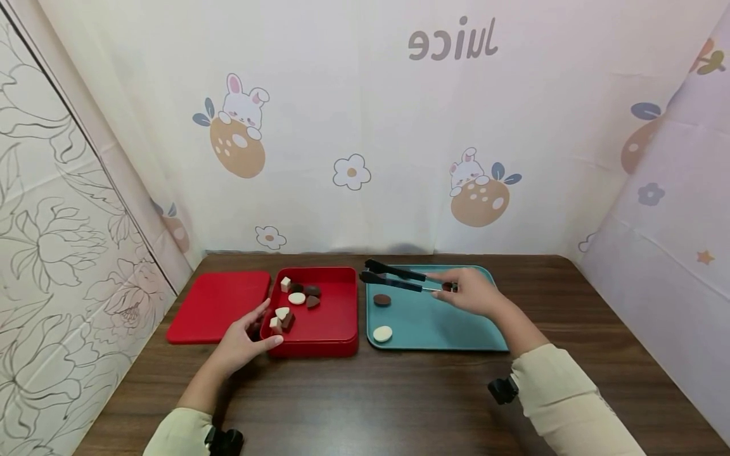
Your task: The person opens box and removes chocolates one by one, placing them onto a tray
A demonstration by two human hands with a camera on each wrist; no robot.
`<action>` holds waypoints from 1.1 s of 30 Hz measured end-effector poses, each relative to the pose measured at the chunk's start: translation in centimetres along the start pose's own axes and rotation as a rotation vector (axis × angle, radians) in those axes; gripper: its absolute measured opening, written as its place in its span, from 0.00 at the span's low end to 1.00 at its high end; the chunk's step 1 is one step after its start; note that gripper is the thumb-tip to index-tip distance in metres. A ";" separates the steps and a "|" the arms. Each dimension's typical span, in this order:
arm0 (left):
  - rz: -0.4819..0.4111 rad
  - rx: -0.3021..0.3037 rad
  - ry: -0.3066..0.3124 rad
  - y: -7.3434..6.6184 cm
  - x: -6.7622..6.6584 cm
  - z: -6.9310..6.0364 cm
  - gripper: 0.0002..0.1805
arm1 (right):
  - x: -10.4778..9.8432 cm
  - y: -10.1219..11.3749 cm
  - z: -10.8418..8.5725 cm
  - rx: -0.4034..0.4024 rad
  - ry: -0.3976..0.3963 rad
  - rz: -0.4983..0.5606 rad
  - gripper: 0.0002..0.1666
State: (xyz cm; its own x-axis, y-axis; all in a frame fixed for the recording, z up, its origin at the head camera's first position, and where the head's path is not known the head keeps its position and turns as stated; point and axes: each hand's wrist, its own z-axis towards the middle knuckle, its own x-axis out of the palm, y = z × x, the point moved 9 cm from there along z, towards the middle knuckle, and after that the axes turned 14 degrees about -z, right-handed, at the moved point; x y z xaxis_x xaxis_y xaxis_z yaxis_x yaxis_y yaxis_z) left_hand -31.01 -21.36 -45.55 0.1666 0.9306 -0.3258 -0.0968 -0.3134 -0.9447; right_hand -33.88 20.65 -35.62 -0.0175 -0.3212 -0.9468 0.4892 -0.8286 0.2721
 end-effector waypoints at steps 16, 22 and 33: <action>0.004 -0.015 -0.003 0.1 -0.1 0.0 0.48 | 0.7 5.3 3.4 -0.140 0.167 -0.039 0.25; -0.001 -0.006 -0.001 0.1 0.0 0.0 0.48 | 0.8 6.7 4.9 -0.167 0.202 -0.045 0.23; 0.004 -0.010 -0.003 0.2 0.0 0.1 0.48 | 2.8 9.0 6.6 -0.202 0.297 -0.029 0.24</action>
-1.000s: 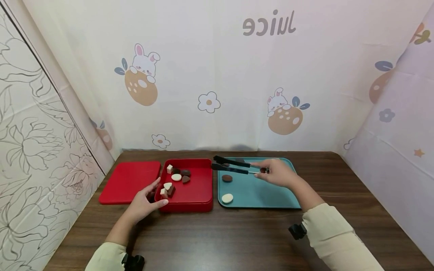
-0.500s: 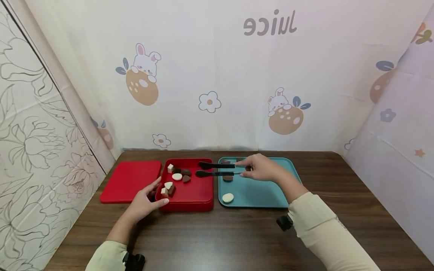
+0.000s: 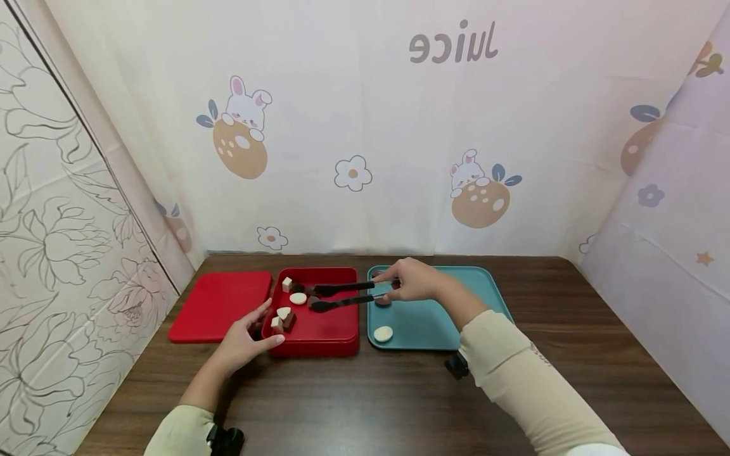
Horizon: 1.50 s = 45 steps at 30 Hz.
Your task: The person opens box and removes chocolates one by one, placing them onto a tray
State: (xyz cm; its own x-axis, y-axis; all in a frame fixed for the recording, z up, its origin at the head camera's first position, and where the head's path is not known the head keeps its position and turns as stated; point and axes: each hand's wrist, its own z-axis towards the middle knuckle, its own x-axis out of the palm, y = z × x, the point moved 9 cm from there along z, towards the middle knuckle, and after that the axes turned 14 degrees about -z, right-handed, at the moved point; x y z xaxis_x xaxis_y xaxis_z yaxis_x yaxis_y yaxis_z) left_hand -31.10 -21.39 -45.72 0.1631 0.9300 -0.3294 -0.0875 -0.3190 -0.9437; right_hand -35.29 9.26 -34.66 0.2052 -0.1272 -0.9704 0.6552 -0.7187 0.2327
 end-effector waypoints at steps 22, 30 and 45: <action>-0.015 0.014 0.004 -0.1 0.1 0.0 0.48 | 3.0 2.4 3.3 -0.013 0.109 -0.073 0.24; -0.002 0.013 0.002 0.0 0.0 0.0 0.49 | 3.8 3.2 4.0 -0.033 0.139 -0.098 0.24; -0.023 0.024 -0.003 0.1 -0.1 0.0 0.48 | 4.7 4.1 5.1 0.008 0.165 -0.059 0.22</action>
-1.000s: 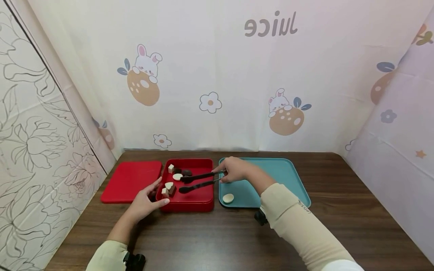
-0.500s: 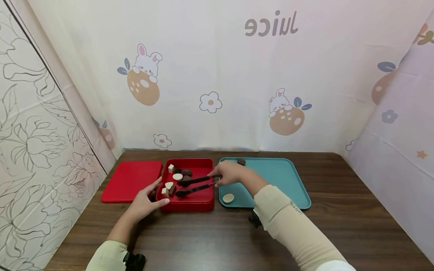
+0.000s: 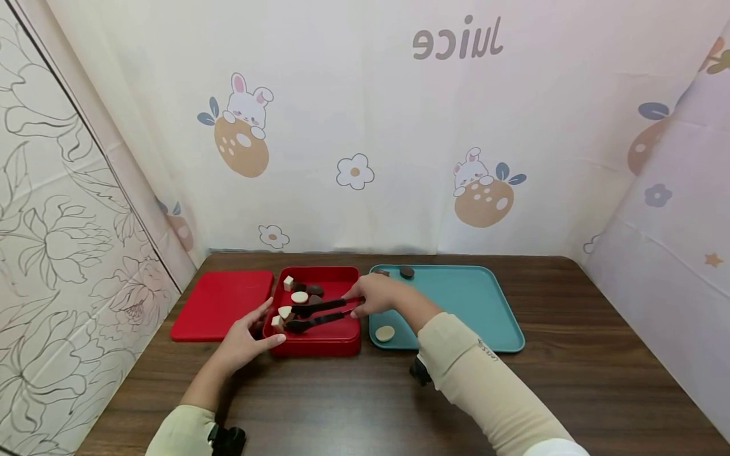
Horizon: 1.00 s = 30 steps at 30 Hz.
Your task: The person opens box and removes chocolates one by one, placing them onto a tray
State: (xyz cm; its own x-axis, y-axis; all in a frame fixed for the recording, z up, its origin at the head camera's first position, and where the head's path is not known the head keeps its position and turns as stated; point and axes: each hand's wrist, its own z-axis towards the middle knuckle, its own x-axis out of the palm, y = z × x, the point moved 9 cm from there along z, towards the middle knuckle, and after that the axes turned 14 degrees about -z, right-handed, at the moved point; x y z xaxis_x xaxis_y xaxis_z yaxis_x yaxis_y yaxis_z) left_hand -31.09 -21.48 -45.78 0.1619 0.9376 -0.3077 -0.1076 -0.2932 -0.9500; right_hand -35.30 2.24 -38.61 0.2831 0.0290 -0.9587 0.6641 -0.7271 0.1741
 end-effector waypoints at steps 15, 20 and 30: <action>0.026 -0.015 -0.003 0.3 -0.1 0.0 0.49 | 0.3 0.3 0.1 0.044 -0.007 0.006 0.22; 0.022 -0.013 -0.003 0.2 0.0 0.0 0.49 | 0.2 0.0 -0.1 0.052 -0.021 0.005 0.21; 0.015 -0.020 -0.003 0.1 0.0 -0.1 0.48 | 0.0 -0.5 -1.0 -0.018 -0.046 -0.010 0.22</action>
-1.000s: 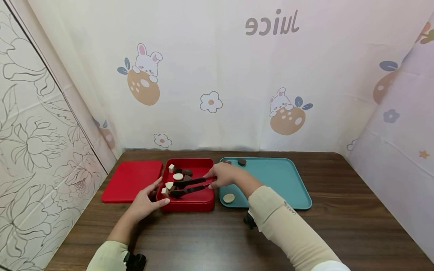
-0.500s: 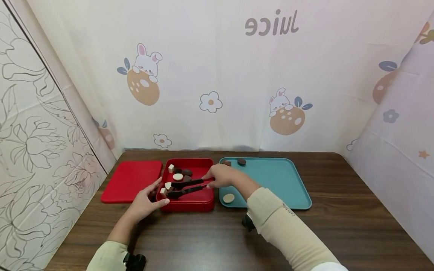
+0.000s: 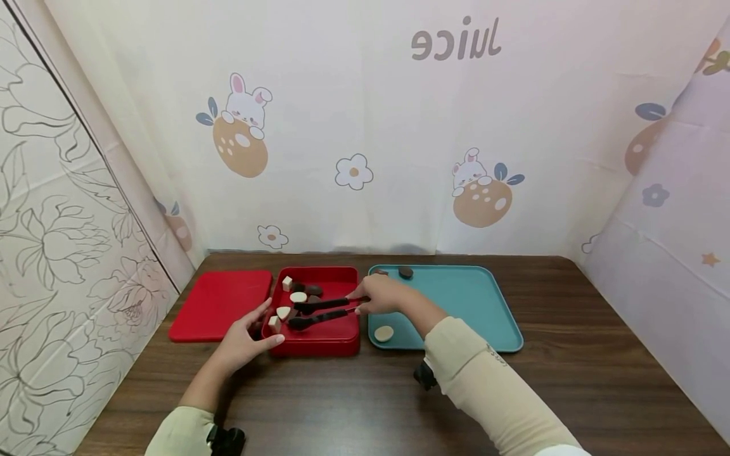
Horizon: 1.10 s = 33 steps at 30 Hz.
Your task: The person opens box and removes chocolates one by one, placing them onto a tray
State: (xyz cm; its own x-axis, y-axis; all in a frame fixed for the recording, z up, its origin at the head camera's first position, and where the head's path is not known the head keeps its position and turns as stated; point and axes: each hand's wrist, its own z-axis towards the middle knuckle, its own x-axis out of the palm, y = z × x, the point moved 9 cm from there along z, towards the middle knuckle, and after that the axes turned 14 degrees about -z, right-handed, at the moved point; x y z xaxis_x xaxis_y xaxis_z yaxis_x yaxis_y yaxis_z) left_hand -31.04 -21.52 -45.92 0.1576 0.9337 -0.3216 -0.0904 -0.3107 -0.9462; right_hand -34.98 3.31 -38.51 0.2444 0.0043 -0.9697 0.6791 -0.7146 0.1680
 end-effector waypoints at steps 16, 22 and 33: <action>-0.031 -0.001 0.007 -0.3 0.1 -0.1 0.48 | -0.7 -0.6 -2.8 -0.041 -0.068 0.068 0.23; -0.029 -0.002 0.008 -0.3 0.2 -0.1 0.48 | -0.8 -0.9 -3.9 -0.030 -0.102 0.092 0.23; -0.022 -0.001 0.002 -0.4 0.0 -0.1 0.48 | -1.3 -1.7 -6.2 -0.033 -0.202 0.126 0.22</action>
State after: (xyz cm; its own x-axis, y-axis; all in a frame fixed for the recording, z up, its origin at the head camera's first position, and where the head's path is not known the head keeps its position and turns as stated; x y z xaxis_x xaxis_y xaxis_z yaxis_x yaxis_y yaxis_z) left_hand -30.86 -21.38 -45.59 0.1616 0.9398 -0.3012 -0.0855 -0.2907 -0.9530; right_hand -32.15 8.85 -36.42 0.1871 -0.2255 -0.9561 0.6754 -0.6772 0.2919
